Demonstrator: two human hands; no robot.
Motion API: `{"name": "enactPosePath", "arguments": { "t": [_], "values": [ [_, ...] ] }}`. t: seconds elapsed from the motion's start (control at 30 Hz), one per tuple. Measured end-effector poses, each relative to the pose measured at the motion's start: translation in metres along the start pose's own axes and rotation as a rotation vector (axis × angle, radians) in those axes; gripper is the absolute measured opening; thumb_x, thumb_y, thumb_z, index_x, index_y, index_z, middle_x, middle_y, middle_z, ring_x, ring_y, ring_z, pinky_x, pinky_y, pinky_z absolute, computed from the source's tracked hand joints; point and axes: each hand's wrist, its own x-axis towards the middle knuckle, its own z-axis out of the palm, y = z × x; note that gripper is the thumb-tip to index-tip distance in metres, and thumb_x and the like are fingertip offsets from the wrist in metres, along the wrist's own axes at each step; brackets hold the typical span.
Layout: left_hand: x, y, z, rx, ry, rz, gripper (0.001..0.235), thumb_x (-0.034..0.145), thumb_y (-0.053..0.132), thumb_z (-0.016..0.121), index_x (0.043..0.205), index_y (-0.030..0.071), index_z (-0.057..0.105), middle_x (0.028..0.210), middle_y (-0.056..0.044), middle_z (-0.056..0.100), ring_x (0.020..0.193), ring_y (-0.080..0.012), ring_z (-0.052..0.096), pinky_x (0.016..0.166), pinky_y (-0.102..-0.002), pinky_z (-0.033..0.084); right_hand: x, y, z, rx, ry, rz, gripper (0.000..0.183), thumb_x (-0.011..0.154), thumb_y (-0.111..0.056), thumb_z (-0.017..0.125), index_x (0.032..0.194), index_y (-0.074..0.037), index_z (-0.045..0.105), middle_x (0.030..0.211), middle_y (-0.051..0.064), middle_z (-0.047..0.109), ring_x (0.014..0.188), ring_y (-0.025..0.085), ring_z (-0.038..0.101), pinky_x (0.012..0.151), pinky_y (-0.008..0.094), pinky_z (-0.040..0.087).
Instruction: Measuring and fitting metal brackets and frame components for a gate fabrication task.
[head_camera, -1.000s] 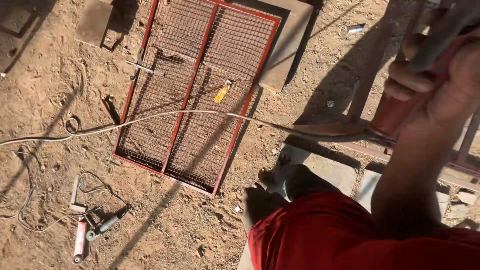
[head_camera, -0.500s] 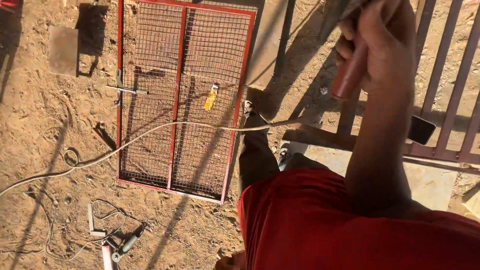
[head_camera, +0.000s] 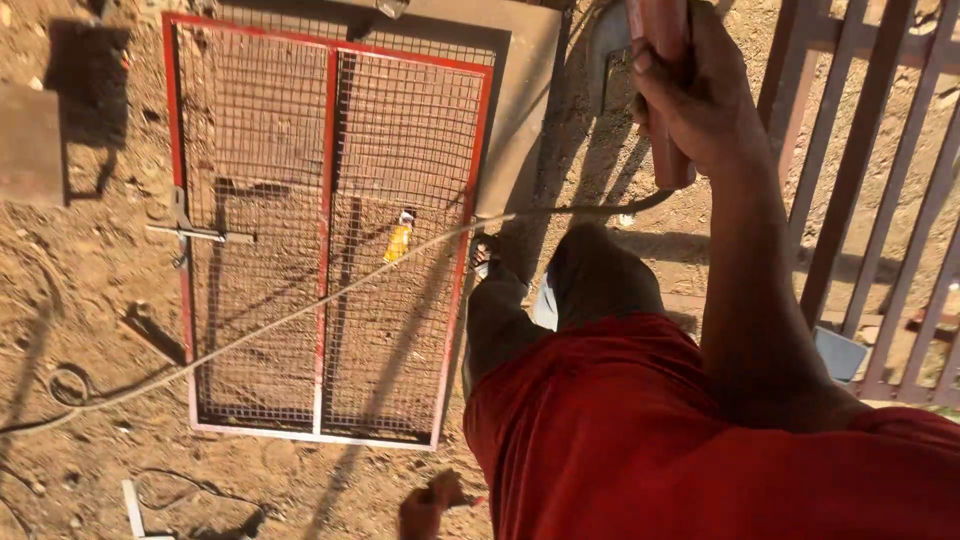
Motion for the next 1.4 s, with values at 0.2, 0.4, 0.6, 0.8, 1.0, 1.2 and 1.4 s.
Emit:
{"name": "enactPosePath", "arguments": {
  "t": [0.2, 0.4, 0.6, 0.8, 1.0, 1.2, 1.4],
  "values": [
    [0.022, 0.159, -0.048, -0.166, 0.036, -0.057, 0.051, 0.076, 0.049, 0.079, 0.097, 0.003, 0.081, 0.086, -0.016, 0.082, 0.087, -0.0267, 0.081, 0.084, -0.041, 0.06, 0.069, 0.041, 0.007, -0.235, -0.123, -0.157, 0.029, 0.119, -0.017, 0.065, 0.14, -0.01, 0.046, 0.11, 0.008, 0.063, 0.092, 0.017, 0.069, 0.078, 0.037, 0.059],
    [0.003, 0.207, -0.027, -0.23, 0.256, -0.119, 0.047, 0.08, 0.049, 0.078, 0.1, 0.007, 0.079, 0.092, -0.015, 0.08, 0.094, -0.0308, 0.076, 0.085, -0.045, 0.059, 0.15, 0.141, 0.014, -0.464, -0.213, -0.162, 0.056, 0.106, -0.02, 0.076, 0.153, -0.014, 0.047, 0.135, 0.015, 0.062, 0.122, 0.032, 0.065, 0.097, 0.046, 0.056],
    [-0.036, 0.251, 0.046, -0.305, 0.427, -0.333, 0.042, 0.078, 0.042, 0.083, 0.1, 0.006, 0.078, 0.089, -0.014, 0.08, 0.086, -0.0273, 0.077, 0.082, -0.041, 0.061, 0.208, 0.262, 0.002, -0.322, -0.476, -0.106, 0.059, 0.097, -0.017, 0.075, 0.146, -0.005, 0.046, 0.132, 0.02, 0.058, 0.118, 0.035, 0.06, 0.098, 0.043, 0.048],
    [-0.046, 0.297, 0.144, -0.532, 0.628, -0.339, 0.042, 0.076, 0.025, 0.088, 0.096, -0.009, 0.072, 0.089, -0.024, 0.076, 0.081, -0.0295, 0.073, 0.079, -0.041, 0.058, 0.25, 0.32, -0.013, -0.414, -0.653, 0.065, 0.069, 0.09, -0.015, 0.075, 0.151, -0.008, 0.043, 0.134, 0.019, 0.06, 0.122, 0.034, 0.062, 0.101, 0.046, 0.05],
    [-0.069, 0.373, 0.187, -0.669, 0.674, -0.353, 0.047, 0.079, 0.025, 0.086, 0.104, -0.011, 0.067, 0.092, -0.026, 0.076, 0.087, -0.0311, 0.074, 0.08, -0.043, 0.058, 0.282, 0.353, -0.017, -0.332, -0.761, 0.013, 0.069, 0.097, -0.02, 0.074, 0.154, -0.009, 0.038, 0.144, 0.024, 0.052, 0.125, 0.04, 0.058, 0.101, 0.052, 0.052],
    [-0.103, 0.509, 0.112, -0.512, 0.608, -0.603, 0.042, 0.089, 0.051, 0.076, 0.101, 0.011, 0.077, 0.096, -0.014, 0.08, 0.094, -0.0333, 0.077, 0.088, -0.046, 0.06, 0.272, 0.317, 0.005, -0.331, -0.642, 0.146, 0.07, 0.093, -0.016, 0.074, 0.154, -0.012, 0.039, 0.135, 0.019, 0.06, 0.115, 0.032, 0.066, 0.09, 0.049, 0.059],
    [-0.089, 0.538, 0.11, -0.604, 0.474, -0.651, 0.036, 0.086, 0.05, 0.075, 0.109, 0.023, 0.076, 0.102, -0.012, 0.079, 0.098, -0.0377, 0.073, 0.084, -0.052, 0.058, 0.248, 0.259, 0.024, -0.332, -0.722, 0.147, 0.065, 0.092, -0.007, 0.072, 0.151, -0.009, 0.045, 0.126, 0.017, 0.065, 0.111, 0.028, 0.067, 0.089, 0.043, 0.057]
  ]
}}
